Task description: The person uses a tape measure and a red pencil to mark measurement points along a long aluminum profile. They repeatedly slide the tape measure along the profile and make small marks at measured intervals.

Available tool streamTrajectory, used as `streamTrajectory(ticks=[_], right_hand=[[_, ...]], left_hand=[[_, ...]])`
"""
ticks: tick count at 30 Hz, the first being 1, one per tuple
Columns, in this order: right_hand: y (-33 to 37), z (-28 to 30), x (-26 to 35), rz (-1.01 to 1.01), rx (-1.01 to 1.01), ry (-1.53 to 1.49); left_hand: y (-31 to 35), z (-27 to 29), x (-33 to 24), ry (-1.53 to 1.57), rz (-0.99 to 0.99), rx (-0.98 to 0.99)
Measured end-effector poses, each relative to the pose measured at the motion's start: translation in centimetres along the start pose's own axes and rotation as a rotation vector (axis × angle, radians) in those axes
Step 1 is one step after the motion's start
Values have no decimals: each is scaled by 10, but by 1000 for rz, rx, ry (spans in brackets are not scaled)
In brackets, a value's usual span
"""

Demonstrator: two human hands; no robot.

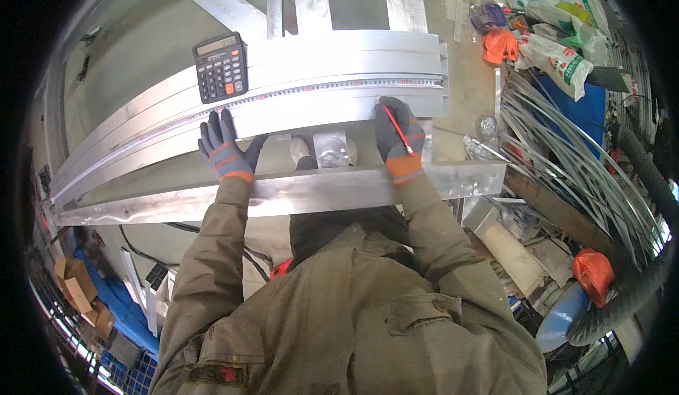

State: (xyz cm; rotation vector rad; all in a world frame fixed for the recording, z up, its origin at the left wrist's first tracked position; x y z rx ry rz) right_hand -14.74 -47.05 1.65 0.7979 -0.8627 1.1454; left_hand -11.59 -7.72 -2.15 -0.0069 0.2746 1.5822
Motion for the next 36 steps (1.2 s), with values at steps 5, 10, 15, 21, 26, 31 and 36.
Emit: streamTrajectory(ticks=[5, 10, 15, 21, 26, 31, 36], right_hand=[[3, 0, -11, -75, 40, 18], [5, -1, -16, -20, -38, -141], [3, -14, 12, 67, 120, -107], [-22, -114, 94, 546, 335, 240], [-45, -177, 129, 607, 390, 244], [-50, -207, 135, 625, 423, 373], [-57, -217, 131, 570, 444, 447]], left_hand=[[2, -1, 1, -1, -24, -14], [2, -4, 2, -24, -18, -21], [1, -4, 2, 3, -32, -14], [1, 0, 0, -4, -15, -8], [2, -1, 2, 65, -27, -16], [3, -8, 9, 90, 2, 65], [3, -7, 7, 114, -6, 37]])
Point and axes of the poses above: each hand's wrist, its own y-axis away from the middle knuckle, its own z-axis out of the back of the hand, x = y × z, the point moved 6 cm from there along -y, towards the middle knuckle, and after that the axes turned 10 degrees about x, right-handed, at the moved point
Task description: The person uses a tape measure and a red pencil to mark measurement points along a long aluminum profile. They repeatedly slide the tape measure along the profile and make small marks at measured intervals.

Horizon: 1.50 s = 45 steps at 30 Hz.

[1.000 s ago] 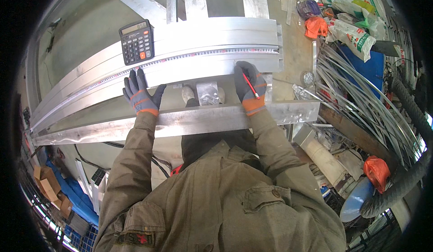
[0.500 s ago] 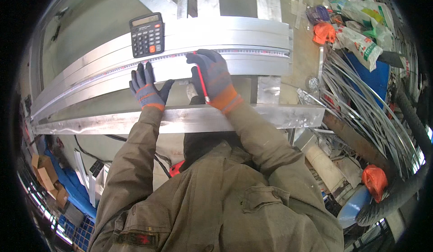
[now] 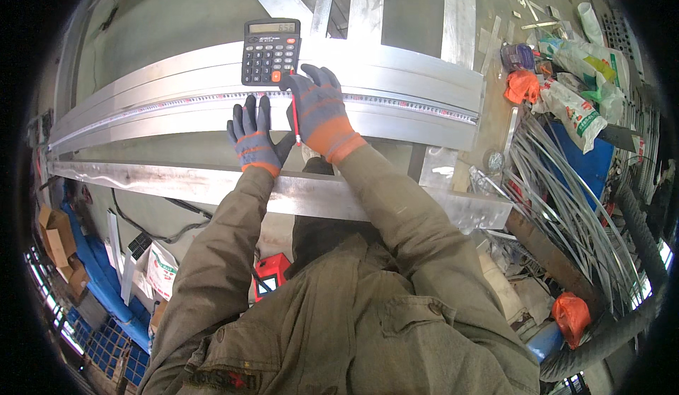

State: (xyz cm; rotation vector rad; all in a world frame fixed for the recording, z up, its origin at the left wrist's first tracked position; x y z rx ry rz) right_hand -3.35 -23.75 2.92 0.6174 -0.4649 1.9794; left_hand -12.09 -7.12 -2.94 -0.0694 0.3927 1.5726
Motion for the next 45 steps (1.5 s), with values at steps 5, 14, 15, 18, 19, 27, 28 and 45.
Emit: streamTrajectory(ticks=[5, 14, 15, 18, 19, 27, 28, 45], right_hand=[[41, 43, -14, -50, -182, -108], [153, 82, -77, -456, -267, -318], [161, 85, -83, -470, -272, -305], [175, 97, -91, -383, -338, -136], [181, 98, -96, -416, -326, -159], [208, 95, -119, -532, -502, -276], [211, 96, -120, -574, -485, -289], [211, 96, -130, -631, -497, -255]], left_hand=[[-2, 1, -1, 15, 0, 6], [-1, 2, -2, 1, -13, -9], [-1, 2, -3, -2, -17, -18], [-1, 3, -4, -12, -28, -38], [-1, 3, -4, -13, -32, -43], [-3, -1, -1, -116, -21, -64], [-3, -2, -1, -143, -11, -75], [-4, -11, 6, -168, -2, -93]])
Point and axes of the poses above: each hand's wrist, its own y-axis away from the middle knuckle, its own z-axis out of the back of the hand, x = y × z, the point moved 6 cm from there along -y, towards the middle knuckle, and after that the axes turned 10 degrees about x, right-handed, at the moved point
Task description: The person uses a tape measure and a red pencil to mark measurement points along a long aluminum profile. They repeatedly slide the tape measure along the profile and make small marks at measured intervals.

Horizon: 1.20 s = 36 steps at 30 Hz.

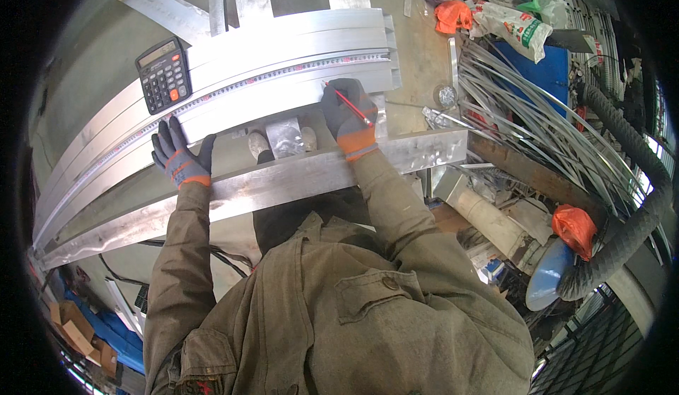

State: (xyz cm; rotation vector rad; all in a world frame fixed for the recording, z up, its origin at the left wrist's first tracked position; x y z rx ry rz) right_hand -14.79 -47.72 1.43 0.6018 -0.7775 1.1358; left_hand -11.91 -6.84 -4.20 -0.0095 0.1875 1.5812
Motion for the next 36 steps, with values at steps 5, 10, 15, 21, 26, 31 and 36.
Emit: streamTrajectory(ticks=[5, 10, 15, 21, 26, 31, 36], right_hand=[[-5, 4, -3, -9, -10, 37], [-11, 6, -5, 41, -7, -11], [-16, 2, 2, 104, 6, 9], [-23, 1, 9, 104, 14, -10], [-31, -4, 6, 84, 48, -40], [-34, -8, -4, 54, 92, -56], [-37, -9, -4, 90, 79, -1]], left_hand=[[2, 1, -1, 29, -15, -20], [1, 1, 0, 35, -20, -25], [2, 2, -1, 29, -40, -37], [2, 3, -2, 18, -54, -41], [3, 4, -2, 32, -57, -36], [2, 3, -1, 23, -45, -27], [2, 3, -2, 9, -47, -37]])
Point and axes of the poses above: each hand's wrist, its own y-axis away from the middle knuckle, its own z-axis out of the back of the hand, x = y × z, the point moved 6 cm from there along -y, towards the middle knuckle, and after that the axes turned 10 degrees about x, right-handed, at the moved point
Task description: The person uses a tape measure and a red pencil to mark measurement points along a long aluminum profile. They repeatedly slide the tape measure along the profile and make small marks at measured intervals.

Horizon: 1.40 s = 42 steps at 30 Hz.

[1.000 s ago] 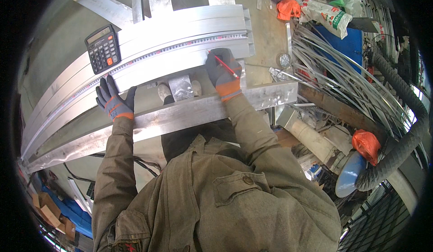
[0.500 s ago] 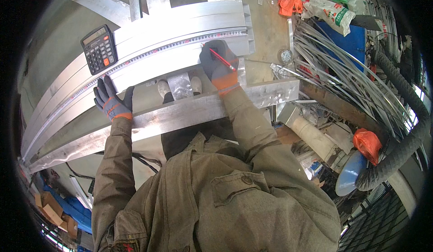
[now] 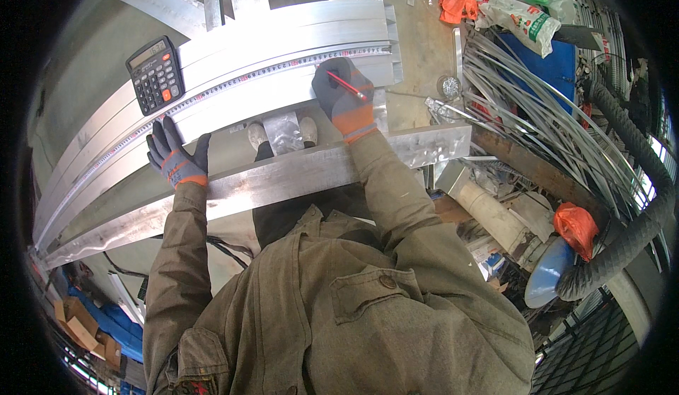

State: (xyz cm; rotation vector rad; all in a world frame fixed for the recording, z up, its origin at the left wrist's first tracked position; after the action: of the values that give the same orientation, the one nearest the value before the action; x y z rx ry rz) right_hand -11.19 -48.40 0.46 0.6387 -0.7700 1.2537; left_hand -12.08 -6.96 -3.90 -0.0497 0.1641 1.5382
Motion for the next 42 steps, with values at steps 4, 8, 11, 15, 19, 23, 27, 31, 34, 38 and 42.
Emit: streamTrajectory(ticks=[4, 8, 11, 15, 19, 23, 27, 31, 34, 38, 42], right_hand=[[-1, 2, 6, 28, -2, 35], [-1, 4, 10, 40, 8, 23], [-3, 4, 11, 33, 7, 25], [-3, 4, 11, 18, 23, 52], [-3, 5, 12, 15, 35, 79], [-2, 6, 11, 0, 12, 53], [-4, 5, 9, -23, 2, 58], [-7, 5, 7, -30, 24, 100], [-5, 5, 8, -30, -8, 106], [-3, 5, 10, -10, -30, 5], [-4, 5, 14, -3, -7, 19]], left_hand=[[0, 1, 0, 9, 0, 7], [0, 2, 0, 9, 2, 9], [0, 1, 0, 10, 7, 14], [0, -2, 2, 8, 15, 19], [0, -3, 2, 20, 10, 15], [0, -2, 2, 13, 11, 15], [1, -2, 2, 8, 6, 11], [1, -2, 2, 2, 8, 8], [0, -2, 2, 5, 16, 18], [0, 0, 2, 21, 8, 8], [0, -1, 2, 26, 2, 0]])
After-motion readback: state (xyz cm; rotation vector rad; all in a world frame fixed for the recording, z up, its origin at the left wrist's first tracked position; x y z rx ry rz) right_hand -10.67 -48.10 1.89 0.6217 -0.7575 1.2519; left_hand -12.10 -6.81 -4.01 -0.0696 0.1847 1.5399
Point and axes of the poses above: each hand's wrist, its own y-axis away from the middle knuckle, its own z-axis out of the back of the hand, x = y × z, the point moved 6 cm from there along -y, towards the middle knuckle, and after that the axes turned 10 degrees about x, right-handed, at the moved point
